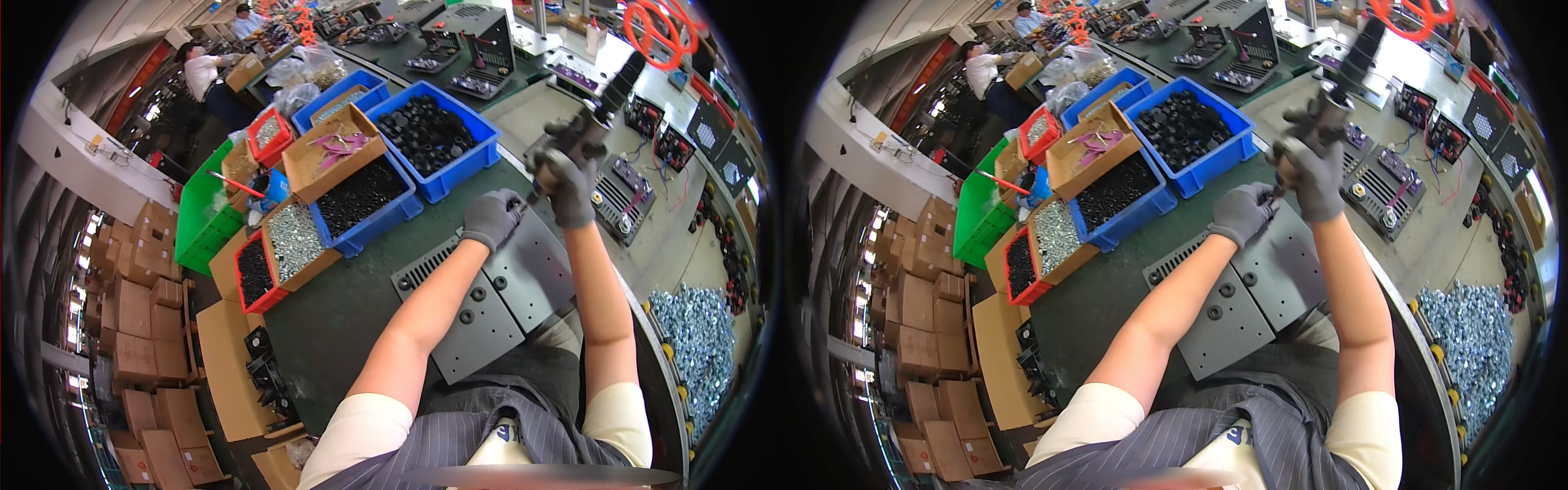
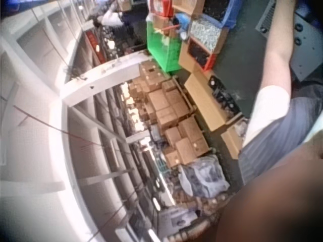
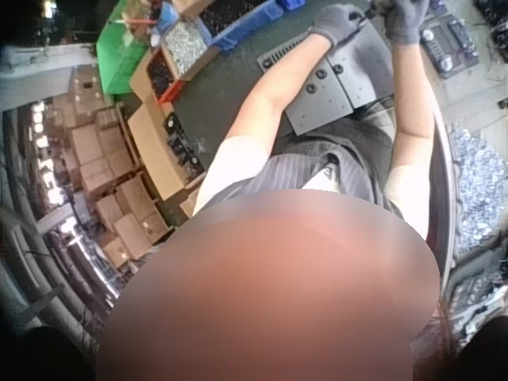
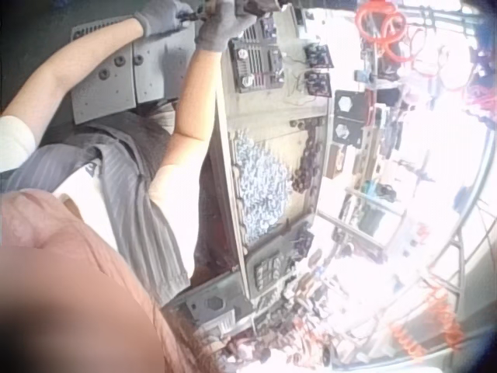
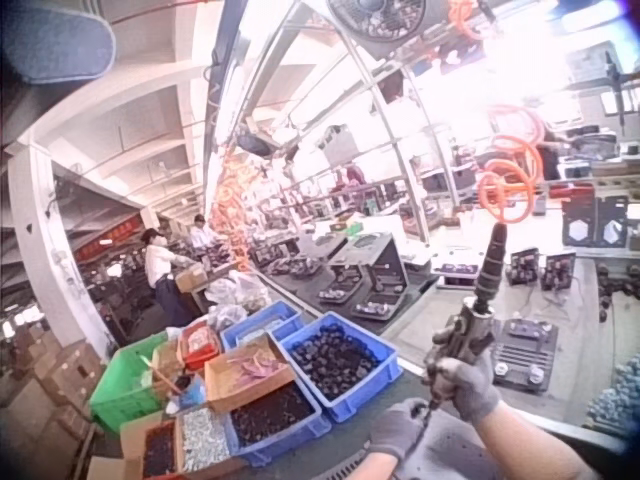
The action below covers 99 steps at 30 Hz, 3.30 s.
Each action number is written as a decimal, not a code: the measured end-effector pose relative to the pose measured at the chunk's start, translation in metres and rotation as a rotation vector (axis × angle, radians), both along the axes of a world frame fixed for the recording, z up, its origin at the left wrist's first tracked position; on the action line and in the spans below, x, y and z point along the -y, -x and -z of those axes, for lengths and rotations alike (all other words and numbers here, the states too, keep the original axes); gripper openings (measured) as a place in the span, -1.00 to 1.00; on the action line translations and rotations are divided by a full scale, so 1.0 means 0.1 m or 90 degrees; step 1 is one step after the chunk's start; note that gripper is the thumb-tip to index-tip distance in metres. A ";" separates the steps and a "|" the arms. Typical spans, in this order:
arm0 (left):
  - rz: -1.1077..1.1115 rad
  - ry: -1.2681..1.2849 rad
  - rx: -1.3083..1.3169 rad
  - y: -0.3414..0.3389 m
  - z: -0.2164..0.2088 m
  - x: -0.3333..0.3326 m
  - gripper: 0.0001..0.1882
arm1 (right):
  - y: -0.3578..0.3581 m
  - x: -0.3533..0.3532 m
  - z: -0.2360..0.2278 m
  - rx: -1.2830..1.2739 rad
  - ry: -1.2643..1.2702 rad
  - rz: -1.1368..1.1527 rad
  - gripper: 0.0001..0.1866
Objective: Assembling components into a metal housing, including installing rubber grommets and using a pneumatic screwdriver.
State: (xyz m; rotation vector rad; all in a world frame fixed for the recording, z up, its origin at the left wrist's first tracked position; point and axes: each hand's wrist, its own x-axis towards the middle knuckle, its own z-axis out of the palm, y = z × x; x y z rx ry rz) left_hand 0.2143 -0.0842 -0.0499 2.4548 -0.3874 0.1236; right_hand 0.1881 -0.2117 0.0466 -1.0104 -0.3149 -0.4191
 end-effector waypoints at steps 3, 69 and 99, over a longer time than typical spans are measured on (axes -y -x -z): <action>0.034 0.162 -0.140 -0.11 -0.02 -0.14 -0.66 | 0.40 0.00 -0.03 -0.013 -0.055 -0.073 -0.50; 0.089 -0.174 -0.065 1.16 -0.26 -0.41 -0.71 | 1.34 0.78 0.54 -0.026 -0.227 -0.022 -0.54; 0.024 0.644 -0.545 0.96 -0.24 0.11 -0.69 | 0.83 0.81 0.67 -0.120 0.145 0.055 -0.65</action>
